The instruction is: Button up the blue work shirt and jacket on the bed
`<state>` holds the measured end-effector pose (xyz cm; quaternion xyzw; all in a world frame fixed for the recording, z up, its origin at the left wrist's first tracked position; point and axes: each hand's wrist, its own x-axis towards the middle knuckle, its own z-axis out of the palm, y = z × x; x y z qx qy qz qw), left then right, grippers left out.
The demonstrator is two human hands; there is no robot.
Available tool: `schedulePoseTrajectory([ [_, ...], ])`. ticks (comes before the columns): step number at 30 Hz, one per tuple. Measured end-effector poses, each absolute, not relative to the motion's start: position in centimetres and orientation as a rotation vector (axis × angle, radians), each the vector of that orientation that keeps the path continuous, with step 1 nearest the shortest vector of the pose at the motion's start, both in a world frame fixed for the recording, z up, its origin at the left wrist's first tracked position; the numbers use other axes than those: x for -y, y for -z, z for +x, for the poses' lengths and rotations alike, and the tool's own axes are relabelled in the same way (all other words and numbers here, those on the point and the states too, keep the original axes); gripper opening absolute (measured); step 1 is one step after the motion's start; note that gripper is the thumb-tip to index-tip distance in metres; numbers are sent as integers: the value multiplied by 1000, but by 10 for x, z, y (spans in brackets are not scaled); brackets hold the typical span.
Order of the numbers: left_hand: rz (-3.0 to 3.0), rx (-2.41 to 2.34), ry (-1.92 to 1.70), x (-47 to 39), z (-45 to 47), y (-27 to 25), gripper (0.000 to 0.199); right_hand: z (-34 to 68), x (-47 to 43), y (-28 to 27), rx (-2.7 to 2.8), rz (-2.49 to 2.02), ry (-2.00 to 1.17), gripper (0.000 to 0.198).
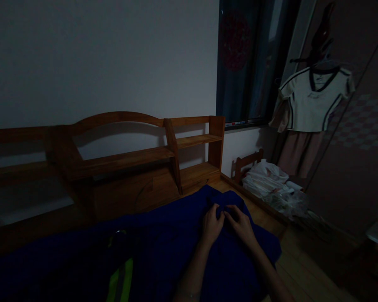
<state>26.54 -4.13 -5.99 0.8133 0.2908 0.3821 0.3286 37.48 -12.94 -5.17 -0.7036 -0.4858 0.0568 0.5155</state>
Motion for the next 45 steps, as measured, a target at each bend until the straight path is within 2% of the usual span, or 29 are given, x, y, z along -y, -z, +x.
schedulePoseTrajectory([
  [12, 2187, -755, -1002, 44, 263, 51, 28, 376, 130, 52, 1183, -1740, -136, 30],
  [19, 2173, -877, -982, 39, 268, 58, 19, 375, 131, 51, 1205, -1710, -147, 21],
  [24, 1988, -933, -1094, 39, 268, 60, 29, 381, 128, 54, 1184, -1714, -137, 17],
  [30, 1865, -850, -1474, 49, 248, 14, 26, 392, 124, 65, 1076, -1722, -124, 23],
  [33, 1981, -790, -1491, 42, 218, -13, 24, 393, 124, 70, 1081, -1698, -140, 26],
  [35, 2210, -925, -1307, 30, 186, -21, 28, 393, 125, 72, 1059, -1724, -126, 30],
  [37, 2439, -1141, -868, 16, 146, -19, 38, 395, 126, 75, 993, -1773, -90, 37],
  [40, 2470, -1305, -86, 6, 89, -6, 78, 399, 126, 78, 937, -1816, -64, 43],
  [42, 2440, -1291, 125, 10, 64, 2, 102, 400, 126, 79, 951, -1830, -75, 44],
  [43, 2451, -1275, 134, 13, 56, 5, 103, 400, 126, 79, 955, -1842, -77, 44],
  [45, 2501, -1253, 63, 23, 49, 9, 85, 399, 128, 77, 957, -1874, -71, 45],
])
